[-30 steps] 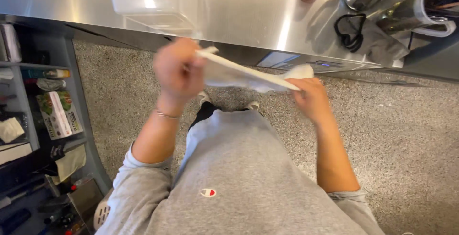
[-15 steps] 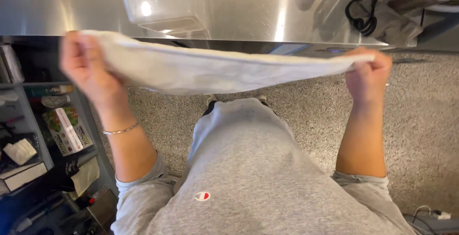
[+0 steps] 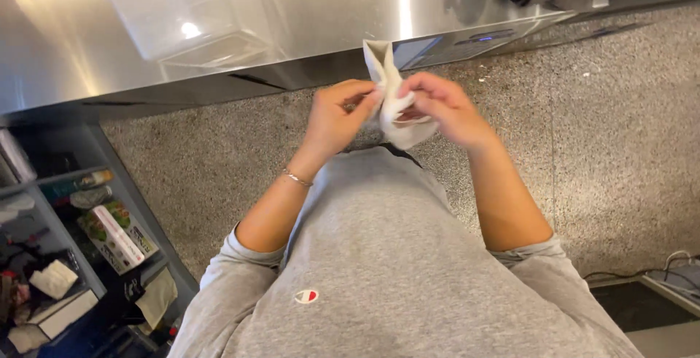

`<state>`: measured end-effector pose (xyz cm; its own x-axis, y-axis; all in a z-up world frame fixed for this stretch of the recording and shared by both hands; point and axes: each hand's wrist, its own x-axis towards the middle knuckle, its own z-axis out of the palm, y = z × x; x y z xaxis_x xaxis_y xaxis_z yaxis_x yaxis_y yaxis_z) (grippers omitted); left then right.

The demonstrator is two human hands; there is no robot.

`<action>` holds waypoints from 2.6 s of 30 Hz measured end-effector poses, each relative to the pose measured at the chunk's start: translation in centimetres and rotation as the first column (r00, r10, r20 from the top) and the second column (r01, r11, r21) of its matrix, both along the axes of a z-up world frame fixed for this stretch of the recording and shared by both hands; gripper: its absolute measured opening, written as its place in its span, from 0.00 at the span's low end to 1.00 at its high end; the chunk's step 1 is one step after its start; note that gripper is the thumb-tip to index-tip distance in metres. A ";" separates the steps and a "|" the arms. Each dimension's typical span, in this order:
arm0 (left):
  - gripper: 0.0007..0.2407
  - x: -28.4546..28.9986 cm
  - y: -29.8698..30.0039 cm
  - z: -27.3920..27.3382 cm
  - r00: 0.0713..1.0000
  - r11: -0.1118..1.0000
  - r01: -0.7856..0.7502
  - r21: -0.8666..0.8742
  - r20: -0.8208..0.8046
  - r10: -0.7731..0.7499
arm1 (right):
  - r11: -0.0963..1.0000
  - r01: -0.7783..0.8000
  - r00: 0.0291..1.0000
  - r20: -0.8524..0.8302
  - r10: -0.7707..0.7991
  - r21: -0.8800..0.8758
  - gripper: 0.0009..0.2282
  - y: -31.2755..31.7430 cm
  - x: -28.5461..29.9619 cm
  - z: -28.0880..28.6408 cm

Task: Washing and drying a plastic container at a sink in a cafe kitchen environment.

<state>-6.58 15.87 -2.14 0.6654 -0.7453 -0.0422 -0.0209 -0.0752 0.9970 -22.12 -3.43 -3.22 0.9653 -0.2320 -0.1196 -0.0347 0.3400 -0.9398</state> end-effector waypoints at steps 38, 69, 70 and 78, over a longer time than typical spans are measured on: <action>0.06 3.2 -3.5 4.7 0.873 0.906 0.417 0.064 0.248 -0.420 | 0.406 0.219 0.974 0.177 -0.138 -0.887 0.12 -11.6 -7.8 1.1; 0.05 5.4 3.7 6.2 0.732 0.989 0.010 -0.147 0.675 0.093 | 0.509 -0.105 0.985 -0.159 -0.065 -0.854 0.06 -2.0 0.5 4.6; 0.05 5.8 4.7 6.7 0.720 0.994 -0.031 -0.105 0.688 0.095 | 0.532 -0.169 0.973 -0.228 -0.045 -0.829 0.05 -2.3 0.2 3.4; 0.07 7.3 8.6 7.9 0.728 0.990 0.121 -0.070 0.684 -0.041 | 0.785 -0.007 0.982 0.142 0.121 -0.619 0.36 3.4 4.7 1.2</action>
